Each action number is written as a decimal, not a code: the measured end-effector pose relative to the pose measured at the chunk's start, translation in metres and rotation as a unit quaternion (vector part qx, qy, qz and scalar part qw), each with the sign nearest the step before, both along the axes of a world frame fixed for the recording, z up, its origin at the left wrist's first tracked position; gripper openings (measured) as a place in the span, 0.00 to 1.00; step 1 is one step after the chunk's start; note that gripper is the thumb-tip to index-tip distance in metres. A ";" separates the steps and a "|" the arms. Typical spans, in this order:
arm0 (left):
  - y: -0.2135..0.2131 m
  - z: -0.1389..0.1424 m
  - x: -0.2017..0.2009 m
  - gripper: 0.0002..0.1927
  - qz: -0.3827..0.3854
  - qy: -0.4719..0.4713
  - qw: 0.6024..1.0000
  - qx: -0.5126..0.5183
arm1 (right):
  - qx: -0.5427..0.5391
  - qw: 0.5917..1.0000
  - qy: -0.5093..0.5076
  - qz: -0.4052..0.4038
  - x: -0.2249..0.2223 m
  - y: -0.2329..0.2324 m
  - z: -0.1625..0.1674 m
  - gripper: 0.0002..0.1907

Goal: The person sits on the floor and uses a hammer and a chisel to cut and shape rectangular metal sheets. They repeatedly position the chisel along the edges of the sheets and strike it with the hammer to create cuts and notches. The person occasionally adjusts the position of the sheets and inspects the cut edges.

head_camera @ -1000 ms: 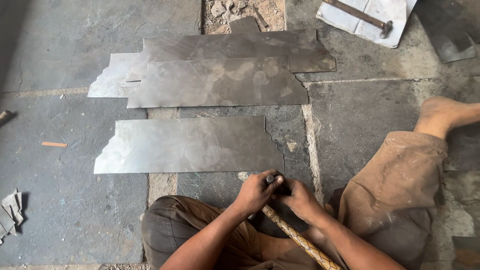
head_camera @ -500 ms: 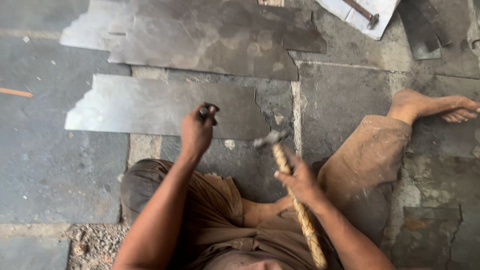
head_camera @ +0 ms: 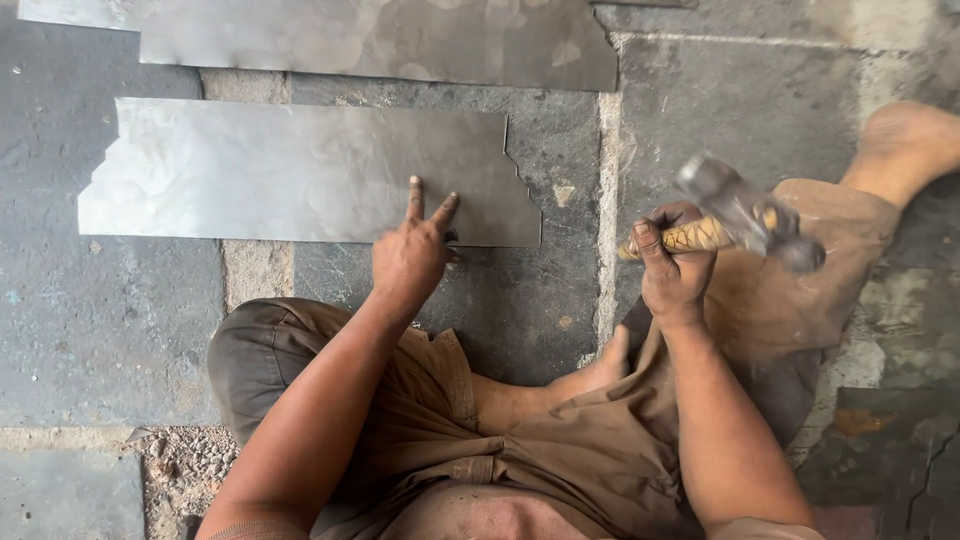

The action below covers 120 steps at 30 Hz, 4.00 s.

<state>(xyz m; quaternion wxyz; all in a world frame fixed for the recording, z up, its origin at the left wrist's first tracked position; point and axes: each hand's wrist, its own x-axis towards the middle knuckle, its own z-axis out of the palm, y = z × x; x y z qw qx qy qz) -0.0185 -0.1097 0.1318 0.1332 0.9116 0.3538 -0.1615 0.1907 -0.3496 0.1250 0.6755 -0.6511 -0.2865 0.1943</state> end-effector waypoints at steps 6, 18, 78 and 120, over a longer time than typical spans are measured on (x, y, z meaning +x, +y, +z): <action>0.012 -0.026 0.013 0.38 0.012 -0.027 0.999 -0.016 | -0.140 0.975 -0.173 -0.013 -0.008 0.015 -0.001 0.20; 0.020 -0.027 0.013 0.33 0.025 -0.073 0.996 -0.054 | -0.332 0.905 -0.267 0.001 -0.011 0.060 -0.028 0.26; 0.009 0.021 -0.011 0.36 0.291 -0.465 0.625 -0.556 | -0.602 0.765 -0.222 0.061 0.026 -0.041 0.062 0.33; -0.175 0.153 0.061 0.11 0.311 -0.587 0.351 -0.660 | -0.544 0.788 -0.281 -0.063 0.018 -0.094 0.071 0.09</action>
